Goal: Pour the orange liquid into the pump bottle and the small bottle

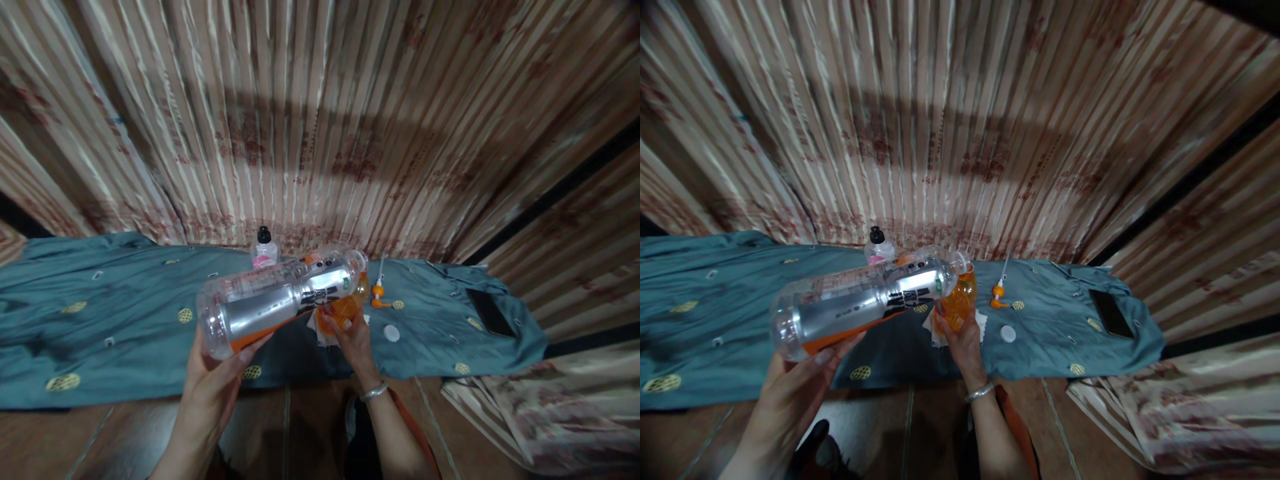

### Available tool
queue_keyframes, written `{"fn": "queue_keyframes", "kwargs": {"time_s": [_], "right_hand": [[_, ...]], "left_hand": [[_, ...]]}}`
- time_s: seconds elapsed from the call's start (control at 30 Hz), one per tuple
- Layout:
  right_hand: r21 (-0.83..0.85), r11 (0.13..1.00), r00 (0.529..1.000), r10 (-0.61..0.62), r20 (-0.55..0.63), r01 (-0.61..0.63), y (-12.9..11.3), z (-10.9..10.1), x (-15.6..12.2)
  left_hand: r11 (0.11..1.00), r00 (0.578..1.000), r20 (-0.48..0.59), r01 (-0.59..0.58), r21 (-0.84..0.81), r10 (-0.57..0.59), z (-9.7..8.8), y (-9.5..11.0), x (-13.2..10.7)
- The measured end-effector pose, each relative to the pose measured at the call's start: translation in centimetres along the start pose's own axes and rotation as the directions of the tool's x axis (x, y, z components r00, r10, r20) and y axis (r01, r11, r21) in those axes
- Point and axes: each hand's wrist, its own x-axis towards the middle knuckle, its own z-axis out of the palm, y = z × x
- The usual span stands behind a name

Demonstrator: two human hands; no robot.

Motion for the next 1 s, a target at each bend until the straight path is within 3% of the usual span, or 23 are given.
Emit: {"fn": "queue_keyframes", "kwargs": {"time_s": [0.4,0.63,0.87,1.0], "right_hand": [[0.137,0.991,0.999,-0.013,0.037,0.008,-0.8,0.0,-0.1],[0.177,0.984,0.998,-0.005,0.061,-0.006,-0.8,0.0,-0.1],[0.147,0.989,0.999,-0.003,0.043,-0.003,-0.6,0.0,0.1],[0.156,0.988,0.998,-0.007,0.055,-0.001,-1.0,-0.1,0.0]], "left_hand": [[1.0,1.0,0.0,-0.01,-0.011,0.01,-0.1,-0.3,0.2],[0.997,0.998,-0.001,0.06,-0.042,-0.06,-0.6,-1.2,0.5],[0.975,0.99,0.001,0.137,-0.173,-0.139,-0.6,-2.3,1.3],[0.955,0.982,-0.053,0.166,-0.245,-0.184,-0.6,-2.9,1.8]]}}
